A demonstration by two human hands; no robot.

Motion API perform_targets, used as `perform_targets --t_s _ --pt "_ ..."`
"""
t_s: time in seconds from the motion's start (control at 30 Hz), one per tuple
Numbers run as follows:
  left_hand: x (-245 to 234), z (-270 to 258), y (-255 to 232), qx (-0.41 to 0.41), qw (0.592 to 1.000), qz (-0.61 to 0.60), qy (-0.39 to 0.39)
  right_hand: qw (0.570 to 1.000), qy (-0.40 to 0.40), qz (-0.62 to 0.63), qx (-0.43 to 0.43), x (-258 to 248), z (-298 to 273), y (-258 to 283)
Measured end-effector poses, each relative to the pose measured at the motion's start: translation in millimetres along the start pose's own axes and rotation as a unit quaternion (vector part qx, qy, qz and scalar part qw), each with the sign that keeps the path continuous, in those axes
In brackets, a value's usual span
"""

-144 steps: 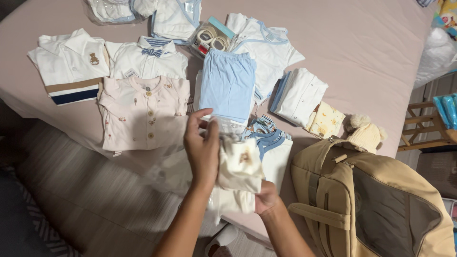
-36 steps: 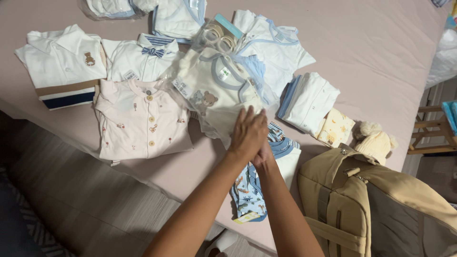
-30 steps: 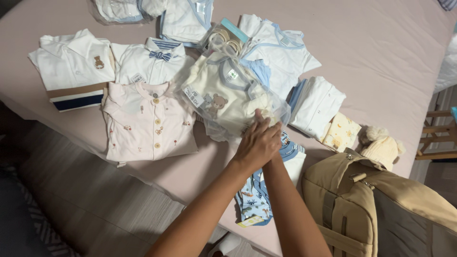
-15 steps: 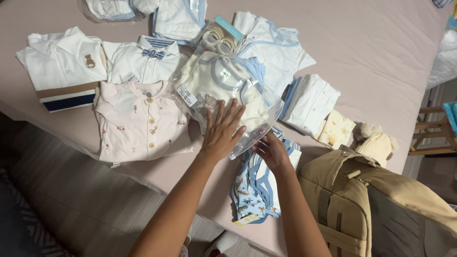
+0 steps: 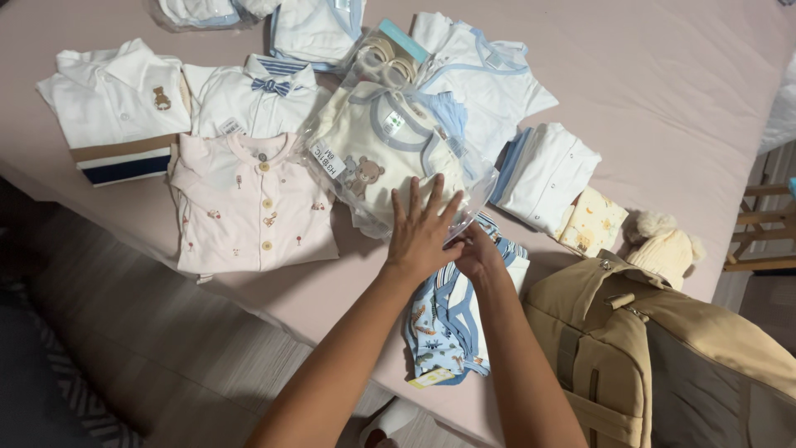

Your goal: The person sorts baby clothing items on a bed, unfolding several garments including onesies and sets, and placing a clothing item into a plastic bag.

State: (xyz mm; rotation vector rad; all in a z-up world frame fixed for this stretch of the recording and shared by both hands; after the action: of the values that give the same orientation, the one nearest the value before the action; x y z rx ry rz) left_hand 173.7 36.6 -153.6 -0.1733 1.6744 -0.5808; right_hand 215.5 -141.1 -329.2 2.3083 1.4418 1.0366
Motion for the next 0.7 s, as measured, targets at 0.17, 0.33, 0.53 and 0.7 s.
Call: perform_targets --t_s 0.17,0.33,0.53,0.7 --pt "15.3 14.5 -1.2 -0.016 0.997 0.047 -0.052 0.997 -0.025 0.076 -0.003 0.2 18.7 -2.9" --pt "15.3 18.7 1.0 -0.014 0.99 0.02 -0.136 0.935 -0.176 -0.032 -0.307 24.3 -46.1 12.5" --pt "-7.6 19.1 0.3 -0.027 0.958 -0.098 -0.269 0.879 -0.181 -0.163 -0.409 55.9 -103.6 9.9" --pt "-17.3 22.2 0.0 -0.054 0.943 -0.135 -0.3 0.739 -0.214 -0.367 -0.523 97.5 -154.5 22.9"
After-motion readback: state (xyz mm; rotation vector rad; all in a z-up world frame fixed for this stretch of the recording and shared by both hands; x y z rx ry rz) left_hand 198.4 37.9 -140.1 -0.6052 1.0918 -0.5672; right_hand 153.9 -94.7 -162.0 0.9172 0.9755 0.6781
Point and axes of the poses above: each hand's wrist, its own z-axis towards the middle knuckle, its own x-axis out of the palm, y = z × x, the point moved 4 cm from there along z, towards the middle knuckle, and after that the axes turned 5 degrees about x, right-handed, at the moved point
